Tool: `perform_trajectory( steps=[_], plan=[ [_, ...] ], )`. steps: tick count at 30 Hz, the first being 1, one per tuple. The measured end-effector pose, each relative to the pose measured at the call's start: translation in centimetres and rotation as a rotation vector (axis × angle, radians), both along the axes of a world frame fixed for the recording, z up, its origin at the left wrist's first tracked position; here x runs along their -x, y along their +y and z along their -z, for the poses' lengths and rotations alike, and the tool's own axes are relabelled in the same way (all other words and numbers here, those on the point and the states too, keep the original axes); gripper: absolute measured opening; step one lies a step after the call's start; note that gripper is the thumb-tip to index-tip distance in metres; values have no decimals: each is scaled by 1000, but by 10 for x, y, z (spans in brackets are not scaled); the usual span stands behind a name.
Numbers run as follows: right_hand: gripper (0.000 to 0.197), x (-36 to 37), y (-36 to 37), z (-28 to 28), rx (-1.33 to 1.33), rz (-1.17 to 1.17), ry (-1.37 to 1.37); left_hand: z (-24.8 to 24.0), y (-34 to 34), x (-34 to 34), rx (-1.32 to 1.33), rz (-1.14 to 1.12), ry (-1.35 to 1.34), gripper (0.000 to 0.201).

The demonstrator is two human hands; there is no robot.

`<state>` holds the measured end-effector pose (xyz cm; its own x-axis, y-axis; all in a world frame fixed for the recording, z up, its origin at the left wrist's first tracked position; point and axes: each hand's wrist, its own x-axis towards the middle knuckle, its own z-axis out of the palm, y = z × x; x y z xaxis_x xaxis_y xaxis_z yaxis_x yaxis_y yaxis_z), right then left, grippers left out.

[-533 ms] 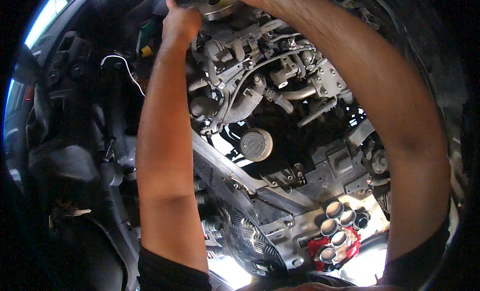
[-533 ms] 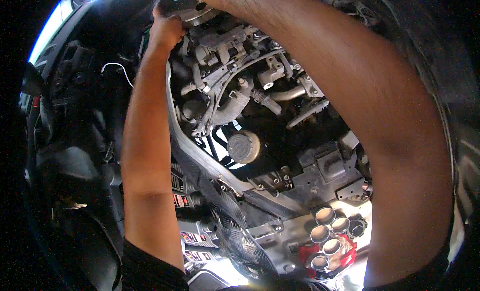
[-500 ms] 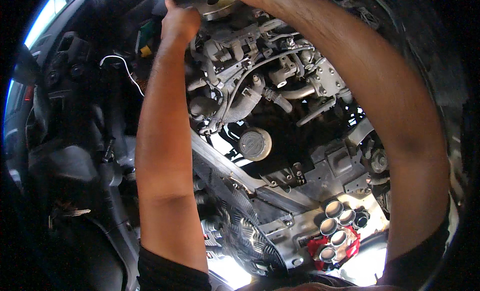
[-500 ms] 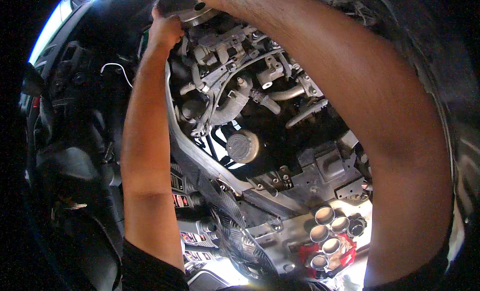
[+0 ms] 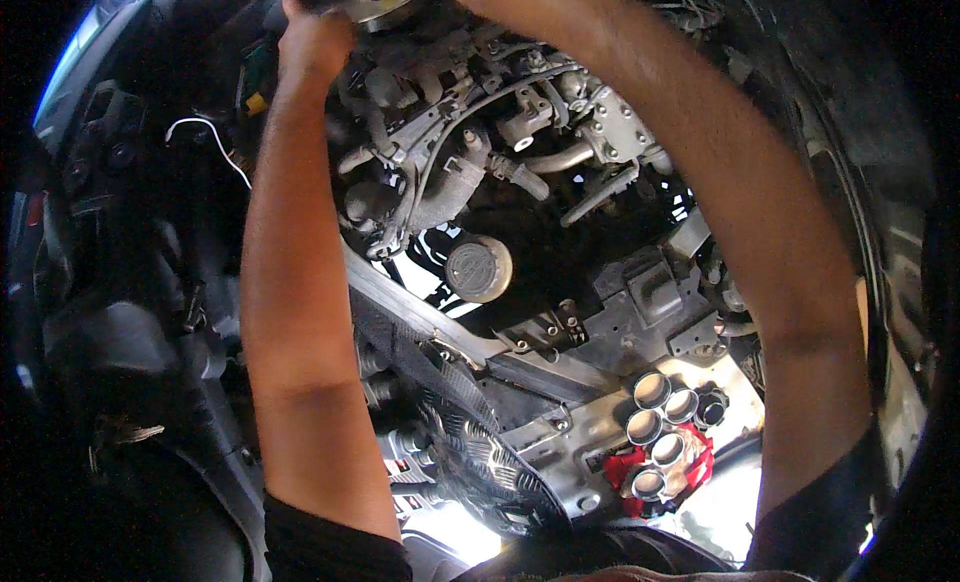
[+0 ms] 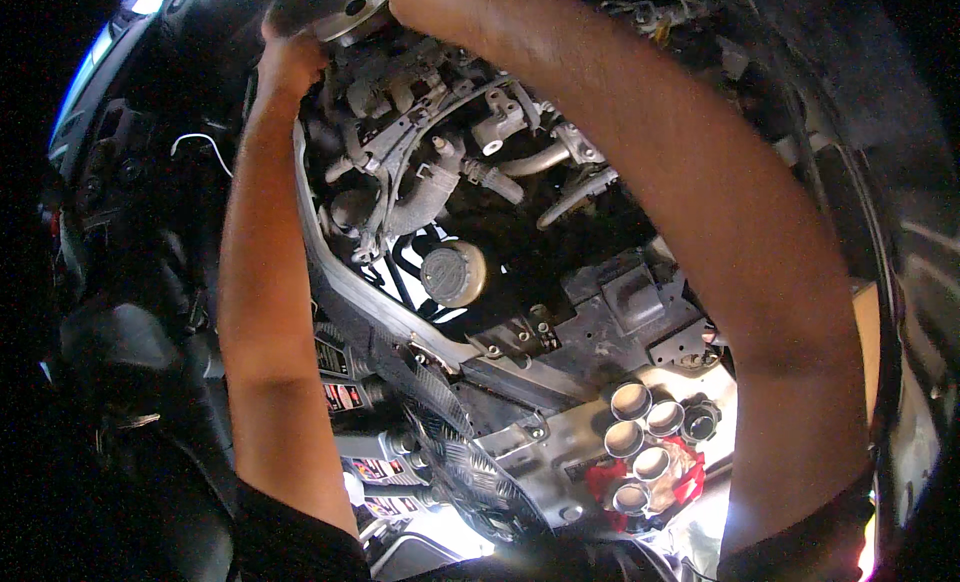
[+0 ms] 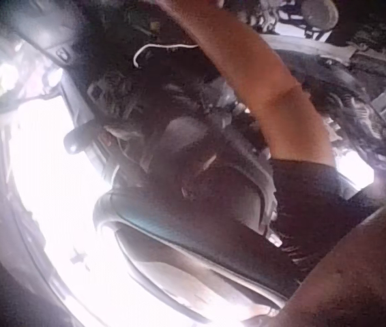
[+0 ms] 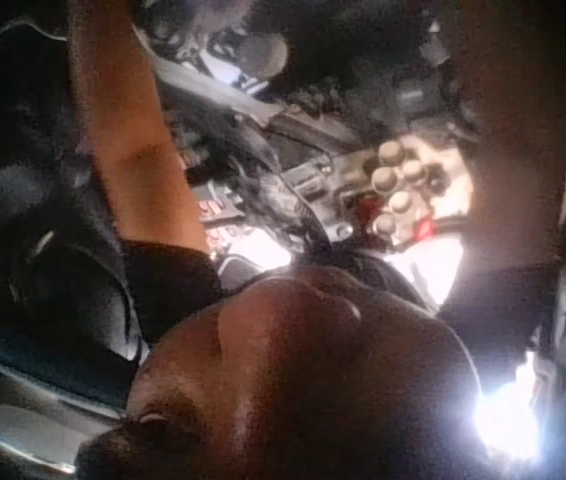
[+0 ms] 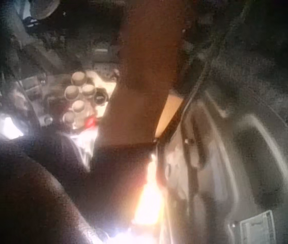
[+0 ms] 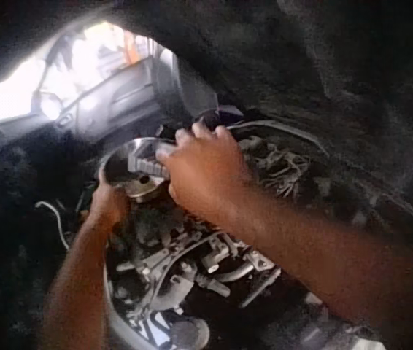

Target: The person pours engine oil from a grey bottle into the engine oil filler using a funnel. They repeat this action with a second bottle, then remove the funnel and place the cap back on the filler.

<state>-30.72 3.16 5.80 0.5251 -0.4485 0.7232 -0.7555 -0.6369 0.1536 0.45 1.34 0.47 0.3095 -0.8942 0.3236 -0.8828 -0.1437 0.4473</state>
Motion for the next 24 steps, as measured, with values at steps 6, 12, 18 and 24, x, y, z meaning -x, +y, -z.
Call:
perform_trajectory(
  steps=[6, 12, 18, 24],
  plan=[
    [25, 9, 23, 12, -128, 137, 164, 0, 5, 19, 38, -121, 115, 77],
    [38, 35, 44, 17, -358, 66, -108, -2, 1, 7, -8, -111, 271, 76],
    [56, 66, 46, 21, -810, -158, -954, 9, 6, 15, 64, -244, -118, 86],
    [45, 113, 96, 29, -961, -542, -1223, 17, 33, 46, 64, -292, -189, 91]
  ],
)
